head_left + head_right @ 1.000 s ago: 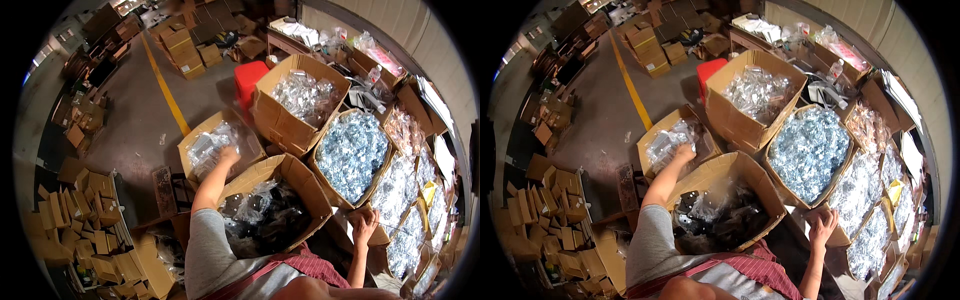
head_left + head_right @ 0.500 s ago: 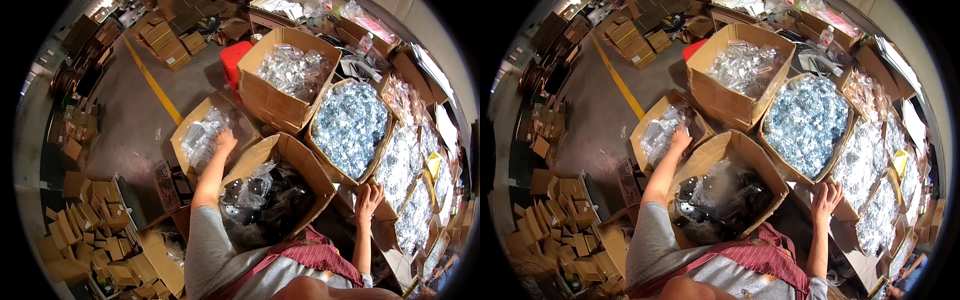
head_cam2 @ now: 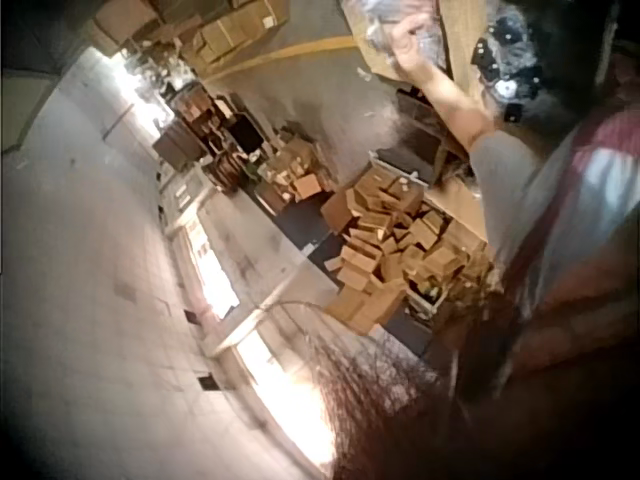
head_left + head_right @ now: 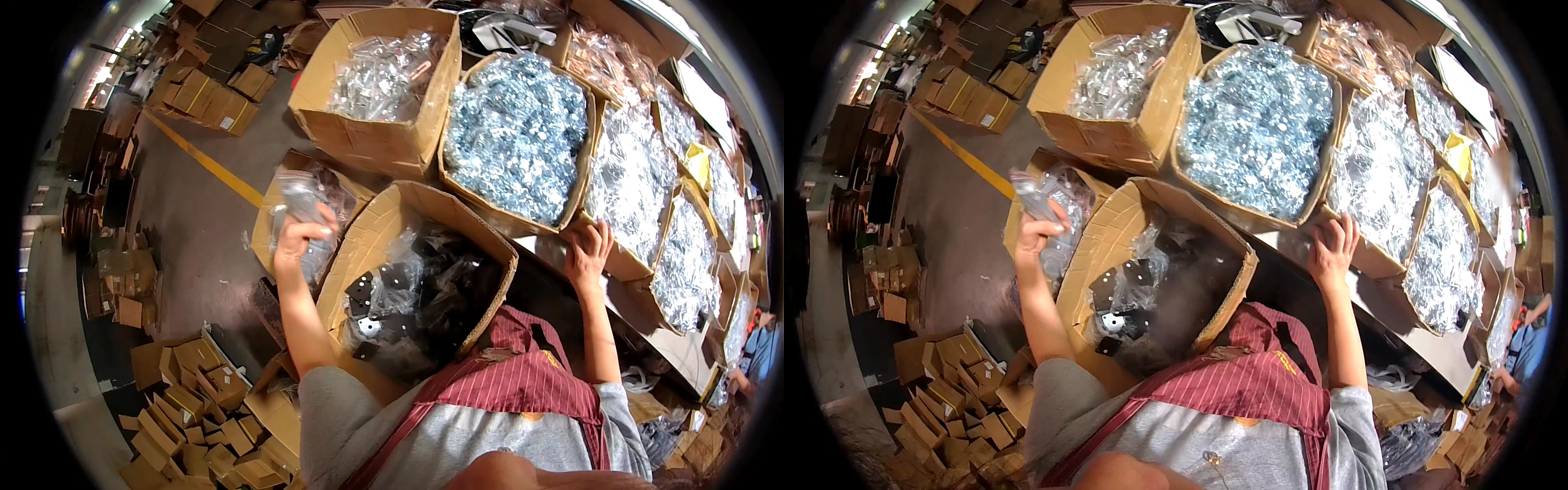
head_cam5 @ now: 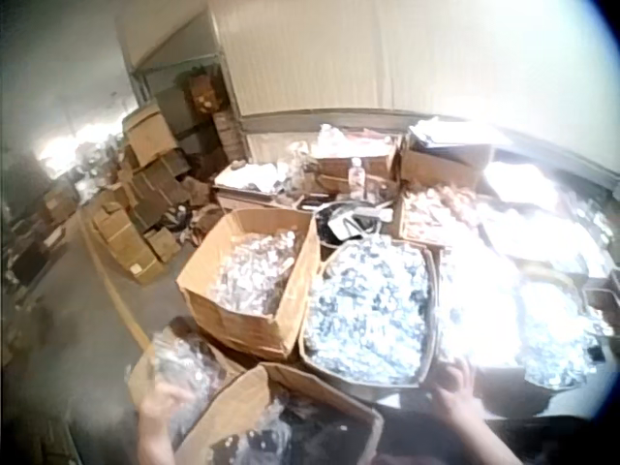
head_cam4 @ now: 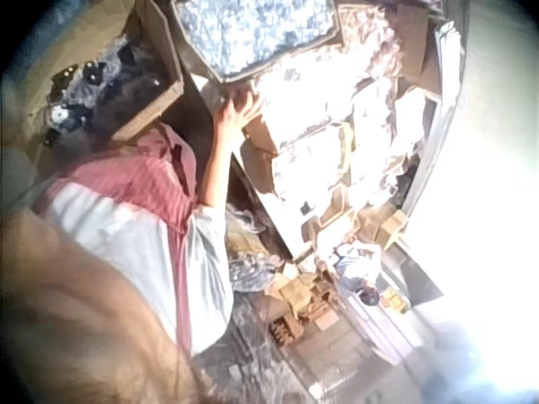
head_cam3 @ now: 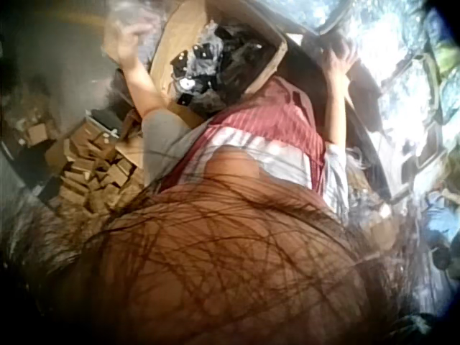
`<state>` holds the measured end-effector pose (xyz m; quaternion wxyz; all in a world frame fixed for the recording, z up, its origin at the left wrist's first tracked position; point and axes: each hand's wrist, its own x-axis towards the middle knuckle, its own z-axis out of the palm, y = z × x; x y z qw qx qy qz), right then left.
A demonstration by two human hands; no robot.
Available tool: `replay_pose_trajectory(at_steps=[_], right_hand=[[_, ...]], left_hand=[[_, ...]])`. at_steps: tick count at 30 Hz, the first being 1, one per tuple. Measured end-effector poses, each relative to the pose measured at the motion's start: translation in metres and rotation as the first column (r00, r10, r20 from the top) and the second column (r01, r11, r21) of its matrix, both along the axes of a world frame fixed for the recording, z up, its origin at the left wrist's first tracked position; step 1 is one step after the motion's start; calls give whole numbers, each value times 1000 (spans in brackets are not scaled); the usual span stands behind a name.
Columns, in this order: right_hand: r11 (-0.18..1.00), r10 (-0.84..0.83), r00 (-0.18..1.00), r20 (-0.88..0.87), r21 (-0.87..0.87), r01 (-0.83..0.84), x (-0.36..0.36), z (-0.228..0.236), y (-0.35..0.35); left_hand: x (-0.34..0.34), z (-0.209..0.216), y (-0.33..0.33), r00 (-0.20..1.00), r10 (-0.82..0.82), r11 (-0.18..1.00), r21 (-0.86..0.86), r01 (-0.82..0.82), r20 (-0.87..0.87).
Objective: The person repeatedly picks small plastic-wrapped items from a large bin, places them into smaller cardboard boxes on a table, and adds bubble wrap for cushioning. The process is repeated for multiple boxes in a warehouse setting.
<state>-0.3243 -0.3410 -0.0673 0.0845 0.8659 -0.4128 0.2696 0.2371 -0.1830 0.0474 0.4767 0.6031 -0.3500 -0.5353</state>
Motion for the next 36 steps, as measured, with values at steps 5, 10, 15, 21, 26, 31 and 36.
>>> replay_pose_trajectory(at_steps=[5,10,15,21,26,31,36], right_hand=[[999,-30,999,20,30,30,-1,-5,3],[993,40,997,-71,118,-31,-9,15,3],[985,15,997,-72,173,-2,-4,29,10],[902,-82,946,315,427,-64,45,75,50],[404,-117,693,711,672,-621,76,64,112],[64,-698,362,618,557,-828,40,111,97],[342,-721,307,621,704,-622,-63,116,73]], left_hand=[[-114,-48,-47,690,-578,803,456,384,436],[-162,-176,-22,188,-480,804,344,484,857],[-221,-185,14,701,-487,873,276,402,521],[-275,-84,17,987,-154,987,-47,152,-42],[-295,-51,0,850,-378,843,-243,480,367],[-311,8,-23,765,-573,691,-329,644,294],[-333,-18,7,910,-413,901,-138,412,21]])
